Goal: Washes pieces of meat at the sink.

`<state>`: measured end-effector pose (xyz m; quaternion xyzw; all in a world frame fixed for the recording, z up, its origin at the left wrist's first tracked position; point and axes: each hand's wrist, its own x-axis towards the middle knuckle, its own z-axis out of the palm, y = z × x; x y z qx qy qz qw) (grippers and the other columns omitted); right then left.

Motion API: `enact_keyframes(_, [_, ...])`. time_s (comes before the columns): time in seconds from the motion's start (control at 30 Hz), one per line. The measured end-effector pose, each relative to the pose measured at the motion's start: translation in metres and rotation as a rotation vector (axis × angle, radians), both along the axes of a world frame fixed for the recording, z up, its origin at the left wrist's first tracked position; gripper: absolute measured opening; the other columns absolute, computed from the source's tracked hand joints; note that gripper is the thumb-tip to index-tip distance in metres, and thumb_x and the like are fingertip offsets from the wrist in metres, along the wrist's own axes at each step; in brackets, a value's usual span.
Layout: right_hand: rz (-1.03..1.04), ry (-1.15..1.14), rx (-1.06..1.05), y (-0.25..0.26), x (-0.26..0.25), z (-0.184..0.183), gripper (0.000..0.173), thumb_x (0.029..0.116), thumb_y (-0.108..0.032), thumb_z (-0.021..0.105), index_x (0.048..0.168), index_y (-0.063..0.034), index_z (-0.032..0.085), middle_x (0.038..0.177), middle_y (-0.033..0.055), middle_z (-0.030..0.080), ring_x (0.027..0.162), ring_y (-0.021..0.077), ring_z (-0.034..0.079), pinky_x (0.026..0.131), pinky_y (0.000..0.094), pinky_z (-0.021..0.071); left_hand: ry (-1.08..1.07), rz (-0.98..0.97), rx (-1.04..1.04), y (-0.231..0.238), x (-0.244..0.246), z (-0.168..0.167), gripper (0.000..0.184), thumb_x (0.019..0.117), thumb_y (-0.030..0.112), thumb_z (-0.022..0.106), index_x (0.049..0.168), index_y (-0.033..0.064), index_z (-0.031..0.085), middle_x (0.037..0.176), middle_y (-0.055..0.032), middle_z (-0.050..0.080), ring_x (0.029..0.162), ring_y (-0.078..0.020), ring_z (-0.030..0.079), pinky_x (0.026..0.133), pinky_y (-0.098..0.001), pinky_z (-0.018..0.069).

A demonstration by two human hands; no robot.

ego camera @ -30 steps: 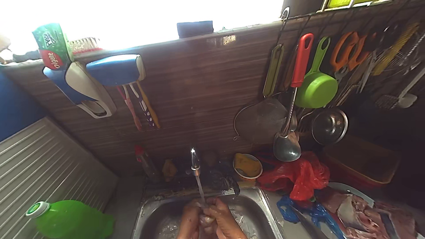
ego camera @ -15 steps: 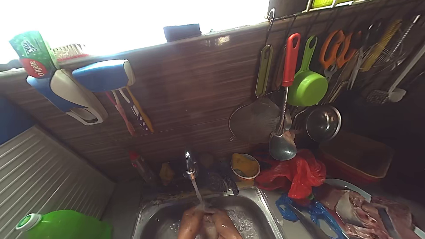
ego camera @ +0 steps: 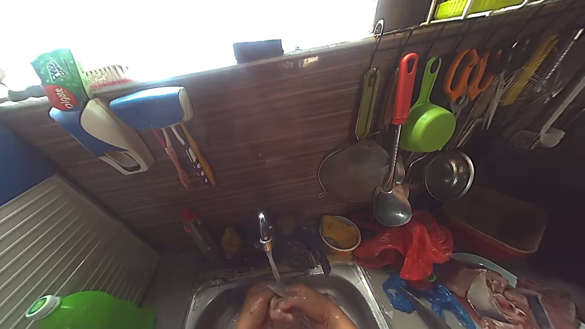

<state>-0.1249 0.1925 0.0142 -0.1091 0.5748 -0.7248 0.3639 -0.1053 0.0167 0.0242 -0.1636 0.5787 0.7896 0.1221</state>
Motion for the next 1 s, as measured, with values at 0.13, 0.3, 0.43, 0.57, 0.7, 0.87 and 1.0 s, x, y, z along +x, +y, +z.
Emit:
enact_keyframes(0.13, [-0.192, 0.113, 0.135, -0.004, -0.011, 0.015, 0.023, 0.0941, -0.024, 0.071, 0.097, -0.0016, 0.072, 0.086, 0.0052, 0.072, 0.081, 0.0143, 0.069, 0.081, 0.0363, 0.0589, -0.099, -0.052, -0.110, 0.001, -0.015, 0.014, 0.013, 0.0935, 0.005, 0.056, 0.082, 0.0040, 0.062, 0.062, -0.0041, 0.059, 0.054, -0.0129, 0.057, 0.052, -0.0303, 0.0509])
enact_keyframes(0.3, [-0.432, 0.198, 0.404, -0.005, -0.010, 0.034, 0.064, 0.0907, -0.039, 0.073, 0.139, -0.0011, 0.053, 0.122, 0.0177, 0.067, 0.106, 0.0265, 0.068, 0.093, 0.0442, 0.0573, -0.181, 0.064, 0.181, 0.004, -0.021, 0.029, 0.029, 0.1037, 0.018, 0.046, 0.085, 0.0030, 0.062, 0.063, -0.0076, 0.061, 0.054, -0.0166, 0.060, 0.053, -0.0335, 0.0540])
enact_keyframes(0.43, [-0.397, -0.031, 0.087, -0.013, 0.008, 0.029, 0.043, 0.0964, -0.012, 0.064, 0.136, -0.0007, 0.050, 0.106, 0.0165, 0.066, 0.085, 0.0260, 0.070, 0.076, 0.0449, 0.0625, -0.078, 0.107, 0.420, 0.016, -0.013, 0.036, 0.033, 0.1069, 0.021, 0.040, 0.105, -0.0013, 0.065, 0.097, -0.0182, 0.074, 0.088, -0.0274, 0.072, 0.079, -0.0444, 0.0604])
enact_keyframes(0.57, [-0.580, 0.044, 0.232, -0.015, 0.006, 0.012, 0.025, 0.0935, -0.005, 0.057, 0.116, 0.0004, 0.065, 0.088, 0.0121, 0.067, 0.066, 0.0184, 0.063, 0.060, 0.0360, 0.0561, 0.047, -0.081, 0.199, 0.014, -0.010, 0.029, 0.030, 0.1044, 0.015, 0.051, 0.114, -0.0072, 0.069, 0.104, -0.0220, 0.074, 0.093, -0.0296, 0.073, 0.084, -0.0461, 0.0609])
enact_keyframes(0.7, [-0.514, 0.105, 0.310, -0.010, -0.006, 0.041, 0.023, 0.0924, -0.007, 0.053, 0.108, -0.0051, 0.070, 0.077, 0.0062, 0.064, 0.055, 0.0132, 0.055, 0.051, 0.0318, 0.0486, 0.059, 0.146, -0.056, 0.014, -0.002, 0.022, 0.021, 0.1049, 0.017, 0.055, 0.109, -0.0030, 0.062, 0.081, -0.0107, 0.070, 0.071, -0.0180, 0.070, 0.067, -0.0365, 0.0613])
enact_keyframes(0.87, [-0.194, 0.385, 0.496, -0.015, -0.027, 0.086, 0.027, 0.1007, -0.023, 0.050, 0.111, -0.0017, 0.062, 0.096, 0.0141, 0.065, 0.086, 0.0249, 0.065, 0.079, 0.0456, 0.0543, 0.282, 0.007, -0.243, 0.009, 0.008, 0.017, 0.048, 0.0925, 0.012, 0.063, 0.135, -0.0065, 0.050, 0.107, -0.0123, 0.067, 0.090, -0.0141, 0.067, 0.082, -0.0331, 0.0583])
enact_keyframes(1.0, [-0.119, 0.469, 0.543, -0.023, -0.025, 0.098, 0.023, 0.0922, -0.017, 0.063, 0.108, 0.0000, 0.061, 0.098, 0.0166, 0.063, 0.090, 0.0278, 0.063, 0.081, 0.0483, 0.0528, 0.391, -0.022, -0.325, 0.017, 0.005, 0.029, 0.030, 0.1028, 0.008, 0.050, 0.127, -0.0070, 0.059, 0.108, -0.0091, 0.070, 0.097, -0.0082, 0.068, 0.092, -0.0295, 0.0574])
